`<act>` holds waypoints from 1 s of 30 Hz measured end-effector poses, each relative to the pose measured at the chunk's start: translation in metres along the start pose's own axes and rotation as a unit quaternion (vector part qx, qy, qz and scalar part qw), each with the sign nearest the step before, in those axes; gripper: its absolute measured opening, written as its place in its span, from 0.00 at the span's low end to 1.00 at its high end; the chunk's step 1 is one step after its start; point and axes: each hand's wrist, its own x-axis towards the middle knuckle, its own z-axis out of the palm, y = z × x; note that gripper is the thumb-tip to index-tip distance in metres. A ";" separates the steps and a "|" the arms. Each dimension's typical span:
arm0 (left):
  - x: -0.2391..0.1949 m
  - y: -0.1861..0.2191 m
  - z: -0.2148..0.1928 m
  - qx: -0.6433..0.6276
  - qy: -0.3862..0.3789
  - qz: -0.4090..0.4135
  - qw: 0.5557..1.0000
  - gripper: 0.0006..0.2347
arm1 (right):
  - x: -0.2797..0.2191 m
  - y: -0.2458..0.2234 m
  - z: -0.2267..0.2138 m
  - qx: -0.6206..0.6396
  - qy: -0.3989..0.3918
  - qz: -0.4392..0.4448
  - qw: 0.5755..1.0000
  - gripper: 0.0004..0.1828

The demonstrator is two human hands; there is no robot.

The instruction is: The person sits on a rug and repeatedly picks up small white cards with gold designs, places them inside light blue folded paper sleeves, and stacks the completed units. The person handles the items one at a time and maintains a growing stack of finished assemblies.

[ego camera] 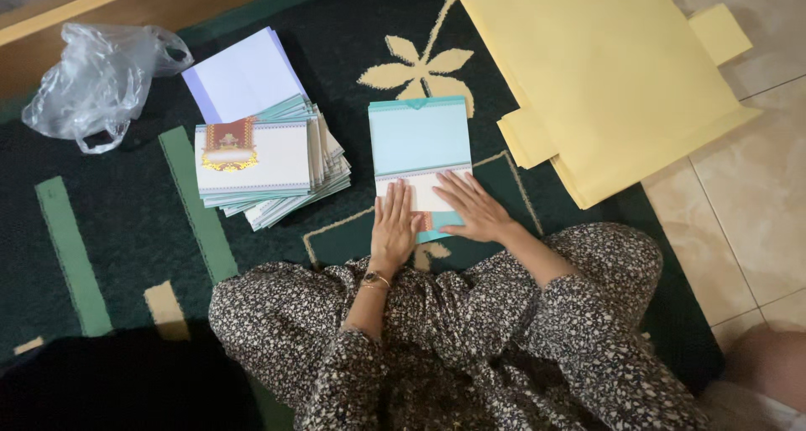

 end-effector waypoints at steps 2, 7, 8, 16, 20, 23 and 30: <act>-0.001 -0.001 0.000 0.003 0.001 0.004 1.000 0.29 | -0.006 0.003 -0.002 -0.003 -0.011 0.002 1.000 0.49; -0.006 -0.006 0.003 0.010 0.020 -0.008 1.000 0.33 | -0.017 0.004 -0.010 -0.021 -0.008 -0.004 1.000 0.48; -0.007 -0.008 0.002 0.005 0.022 -0.014 1.000 0.35 | -0.017 0.002 -0.012 -0.044 0.015 -0.018 0.999 0.44; -0.020 0.000 -0.045 0.023 0.007 0.034 0.999 0.44 | -0.015 -0.011 -0.013 -0.265 0.190 -0.157 0.932 0.22; -0.014 -0.009 -0.043 -0.001 0.105 0.065 0.992 0.17 | -0.007 -0.007 -0.017 -0.176 0.218 -0.158 0.947 0.10; -0.010 -0.017 -0.067 -0.010 0.209 0.047 0.977 0.04 | 0.000 -0.022 -0.042 -0.118 0.221 -0.114 0.961 0.06; -0.003 -0.040 -0.126 -0.005 0.420 -0.060 0.906 0.24 | 0.034 -0.029 -0.052 0.107 0.282 0.127 0.945 0.09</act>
